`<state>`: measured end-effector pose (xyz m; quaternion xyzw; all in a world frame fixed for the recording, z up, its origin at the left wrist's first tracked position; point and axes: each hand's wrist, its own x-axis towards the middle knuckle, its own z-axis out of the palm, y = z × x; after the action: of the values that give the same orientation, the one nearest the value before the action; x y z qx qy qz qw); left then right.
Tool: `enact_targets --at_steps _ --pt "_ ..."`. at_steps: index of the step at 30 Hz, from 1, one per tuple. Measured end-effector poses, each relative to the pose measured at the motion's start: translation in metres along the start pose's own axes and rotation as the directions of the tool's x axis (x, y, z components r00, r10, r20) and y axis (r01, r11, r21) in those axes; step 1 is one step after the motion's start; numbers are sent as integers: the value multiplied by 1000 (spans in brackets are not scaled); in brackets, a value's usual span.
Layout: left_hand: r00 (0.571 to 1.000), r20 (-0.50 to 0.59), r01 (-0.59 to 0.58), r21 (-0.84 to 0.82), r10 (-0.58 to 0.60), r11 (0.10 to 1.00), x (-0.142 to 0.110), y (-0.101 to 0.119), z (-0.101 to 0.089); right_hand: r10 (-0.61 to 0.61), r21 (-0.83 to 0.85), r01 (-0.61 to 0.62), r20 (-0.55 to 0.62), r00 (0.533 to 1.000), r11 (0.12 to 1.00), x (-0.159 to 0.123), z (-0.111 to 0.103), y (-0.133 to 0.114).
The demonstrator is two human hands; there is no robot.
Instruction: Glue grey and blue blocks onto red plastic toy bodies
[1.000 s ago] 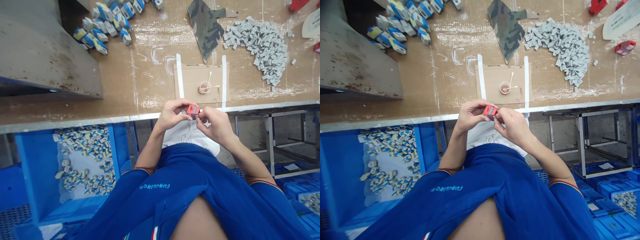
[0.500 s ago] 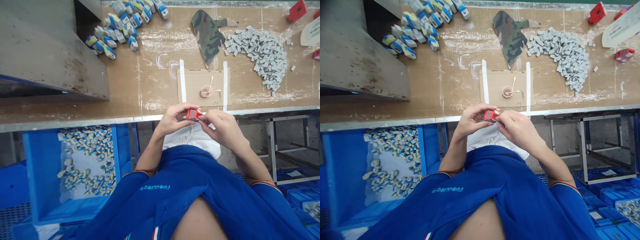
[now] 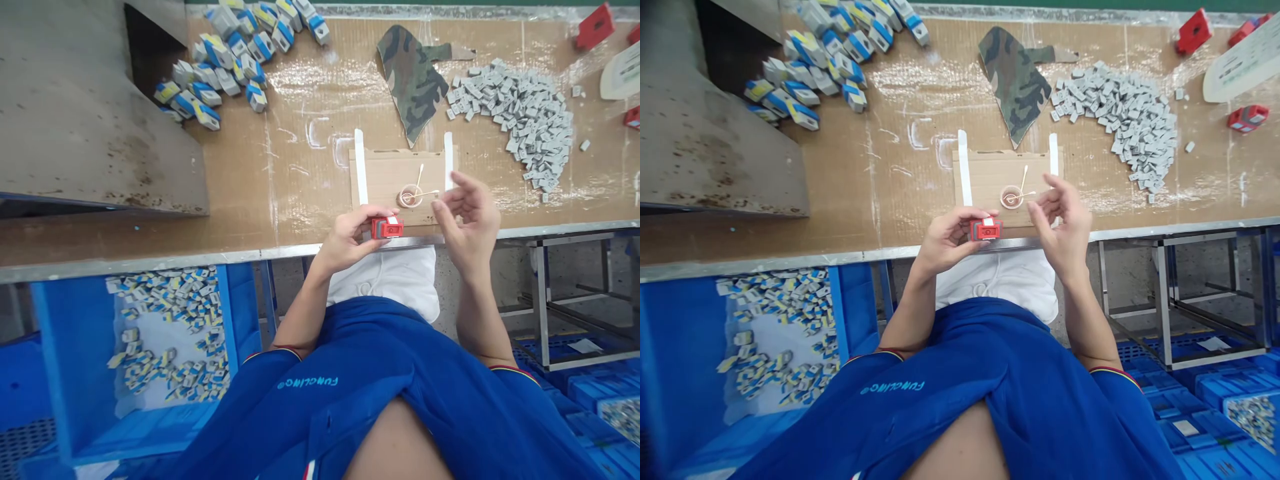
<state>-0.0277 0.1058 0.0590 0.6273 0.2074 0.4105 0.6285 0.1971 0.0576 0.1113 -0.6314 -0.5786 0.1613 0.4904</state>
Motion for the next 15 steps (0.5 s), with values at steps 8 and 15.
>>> enact_targets --at_steps 8,15 --pt "1000 7 0 146 -1 989 -1 2 -2 -287 -125 342 325 901 931 -30 4 -32" --pt "998 59 -18 268 3 963 0 8 -5 -297 -209 409 418 859 888 -25 8 -27"
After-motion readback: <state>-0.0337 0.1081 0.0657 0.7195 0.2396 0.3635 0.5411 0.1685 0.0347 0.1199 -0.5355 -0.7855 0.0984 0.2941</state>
